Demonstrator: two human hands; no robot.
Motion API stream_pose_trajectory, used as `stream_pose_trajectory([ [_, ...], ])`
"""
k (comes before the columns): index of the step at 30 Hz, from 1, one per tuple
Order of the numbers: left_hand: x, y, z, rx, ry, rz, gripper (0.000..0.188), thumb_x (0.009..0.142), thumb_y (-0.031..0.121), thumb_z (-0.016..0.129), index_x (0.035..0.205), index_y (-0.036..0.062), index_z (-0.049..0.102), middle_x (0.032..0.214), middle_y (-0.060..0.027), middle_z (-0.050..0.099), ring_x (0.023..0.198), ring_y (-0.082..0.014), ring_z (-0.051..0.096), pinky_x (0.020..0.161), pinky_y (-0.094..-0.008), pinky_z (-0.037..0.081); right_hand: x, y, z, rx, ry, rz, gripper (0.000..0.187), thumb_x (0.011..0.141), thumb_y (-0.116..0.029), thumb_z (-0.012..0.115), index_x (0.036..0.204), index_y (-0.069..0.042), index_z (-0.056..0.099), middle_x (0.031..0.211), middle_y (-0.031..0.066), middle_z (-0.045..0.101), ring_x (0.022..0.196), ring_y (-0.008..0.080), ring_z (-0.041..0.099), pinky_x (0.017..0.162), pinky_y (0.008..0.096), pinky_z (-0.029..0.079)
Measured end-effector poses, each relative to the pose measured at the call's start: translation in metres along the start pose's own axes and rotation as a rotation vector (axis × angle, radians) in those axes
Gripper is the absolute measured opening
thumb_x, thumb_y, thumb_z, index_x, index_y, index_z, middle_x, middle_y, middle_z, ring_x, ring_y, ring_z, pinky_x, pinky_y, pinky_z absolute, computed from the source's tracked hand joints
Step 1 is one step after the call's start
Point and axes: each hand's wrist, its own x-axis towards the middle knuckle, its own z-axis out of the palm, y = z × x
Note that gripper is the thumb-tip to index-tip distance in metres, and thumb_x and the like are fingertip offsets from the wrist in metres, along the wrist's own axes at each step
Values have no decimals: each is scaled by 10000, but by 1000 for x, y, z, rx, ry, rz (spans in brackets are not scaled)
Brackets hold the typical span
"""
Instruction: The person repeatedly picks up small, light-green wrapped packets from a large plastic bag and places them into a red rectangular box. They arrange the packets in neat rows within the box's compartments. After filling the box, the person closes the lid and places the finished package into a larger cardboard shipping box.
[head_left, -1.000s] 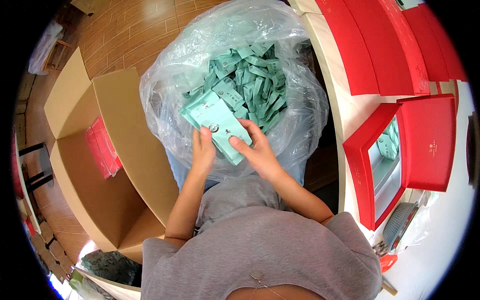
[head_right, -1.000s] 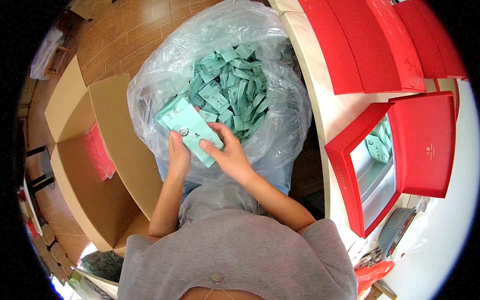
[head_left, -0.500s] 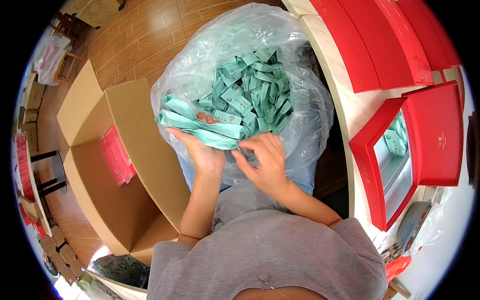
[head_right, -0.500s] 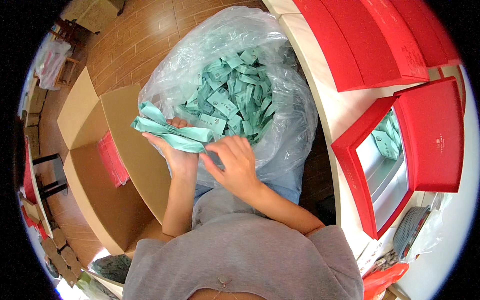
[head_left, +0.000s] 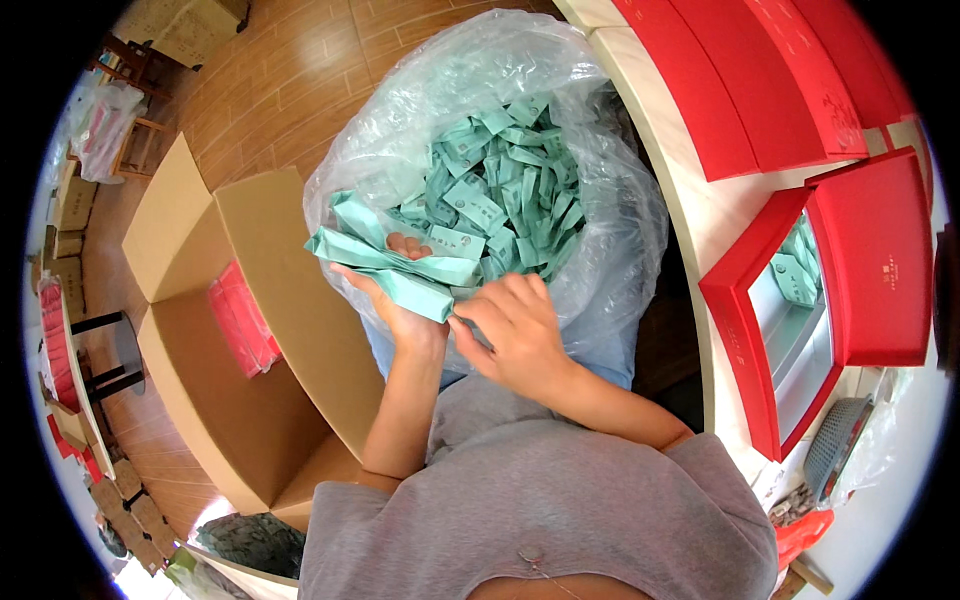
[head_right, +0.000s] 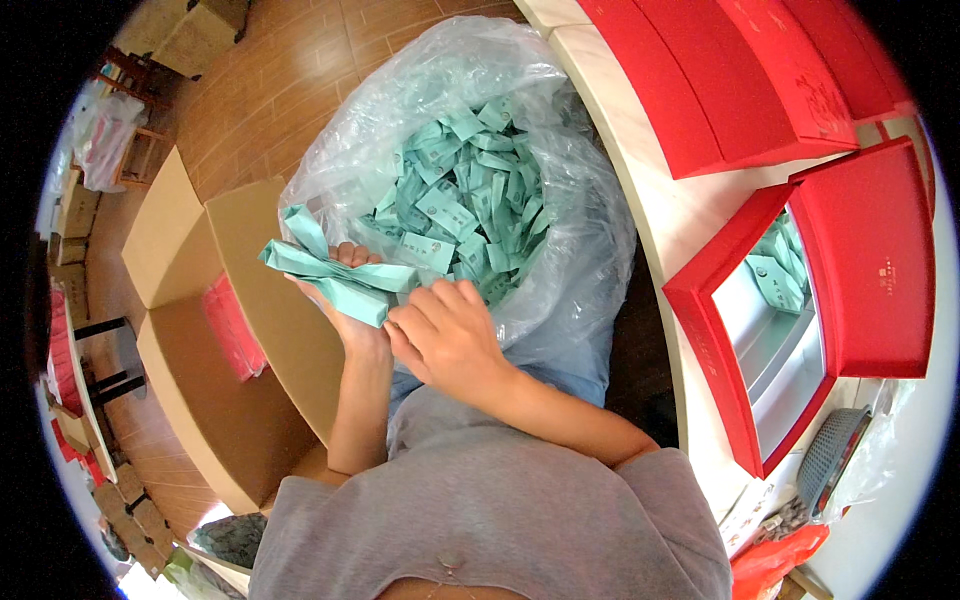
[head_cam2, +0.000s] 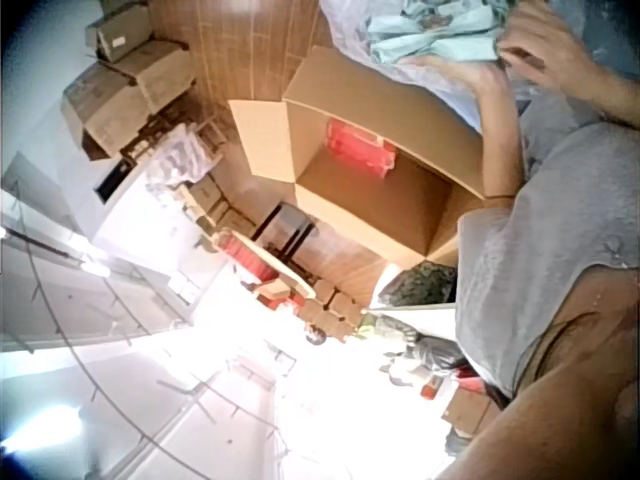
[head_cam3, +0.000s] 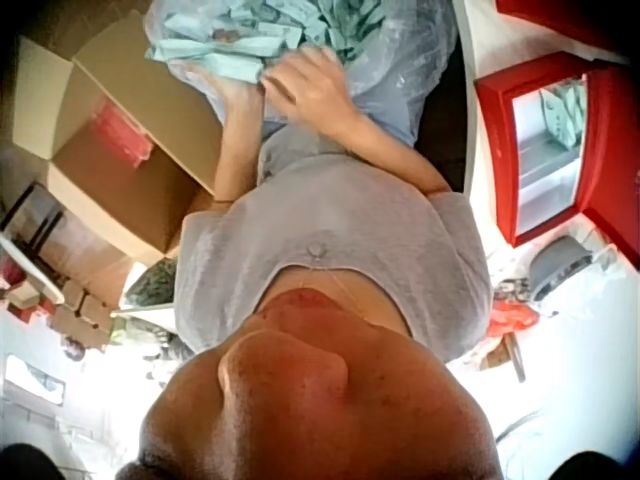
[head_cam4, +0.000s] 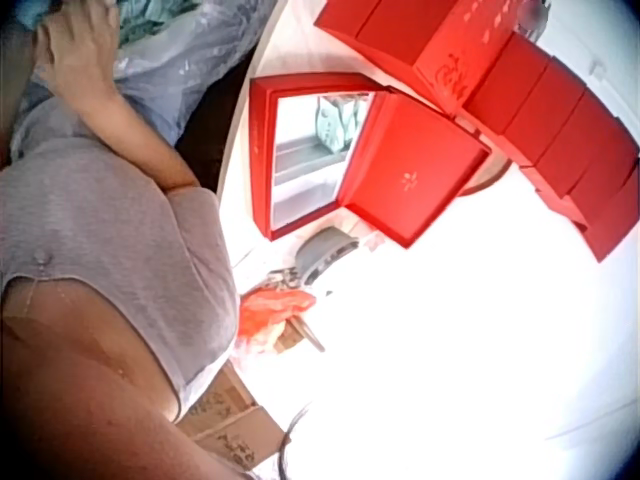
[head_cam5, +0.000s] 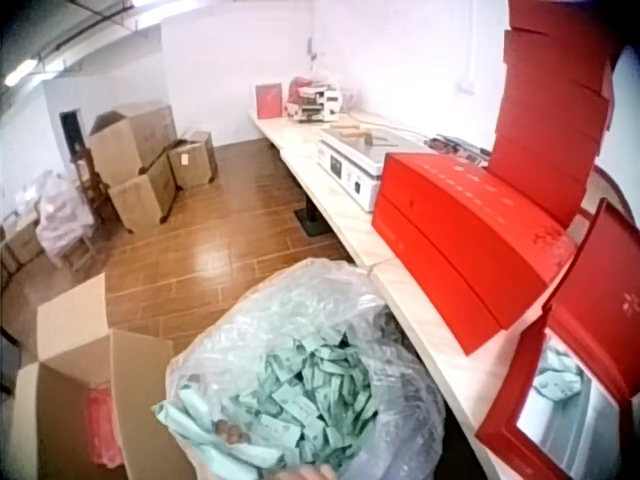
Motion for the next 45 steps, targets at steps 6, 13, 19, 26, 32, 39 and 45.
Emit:
stream_pose_trajectory([
  [6, 14, -6, -29, 105, -546, 222, 700, 940, 664, 177, 1055, 53, 499, 916, -53, 589, 831, -176, 545, 760, -304, 450, 18, -9, 0, 55, -17, 172, 663, 712, -322, 767, 1239, -17, 506, 1192, 176, 500, 1056, 359, 482, 879, 424, 410],
  [13, -46, -46, 40, 346, -253, 94, 783, 910, 708, 181, 1241, 60, 469, 1187, -78, 535, 1089, -227, 507, 972, -381, 389, 5, 18, -56, -16, 177, 210, 454, 713, -188, 783, 1095, -31, 595, 1040, 117, 588, 883, 285, 611, 705, 344, 512],
  [19, -49, -88, 76, 482, -798, 99, 634, 974, 559, 281, 1259, 19, 452, 1191, -99, 510, 1069, -209, 483, 955, -368, 357, -50, 1, -247, -436, 251, 361, 348, 723, -155, 769, 1002, -23, 610, 965, 136, 597, 886, 309, 611, 748, 376, 514],
  [26, -73, -103, 66, 604, -847, -213, 305, 1000, 259, 347, 1097, 21, 512, 977, -79, 548, 854, -147, 498, 806, -283, 411, -127, 15, -337, -948, 28, 722, 294, 773, -260, 729, 968, -61, 634, 892, 78, 600, 819, 270, 615, 664, 376, 520],
  [32, -65, -94, 47, 654, -782, -271, 215, 991, 185, 393, 1049, 34, 534, 921, -56, 562, 800, -121, 497, 761, -260, 418, -94, 81, -305, -1029, -41, 758, 502, 798, -367, 704, 1179, -74, 556, 1142, 143, 550, 983, 302, 580, 769, 385, 522],
  [39, -60, -98, 32, 667, -694, -316, 166, 978, 147, 434, 1019, 36, 550, 890, -37, 570, 773, -105, 497, 745, -242, 416, -95, 107, -295, -1100, -93, 724, 757, 807, -463, 663, 1376, -32, 409, 1405, 265, 370, 1155, 358, 497, 881, 396, 491],
  [45, -55, -99, 19, 710, -720, -372, 154, 978, 150, 447, 1039, 51, 548, 918, -30, 543, 807, -106, 494, 774, -245, 420, -113, 117, -297, -1367, -166, 641, 909, 722, -491, 721, 1422, -56, 337, 1404, 245, 383, 1257, 377, 425, 1015, 448, 377],
])
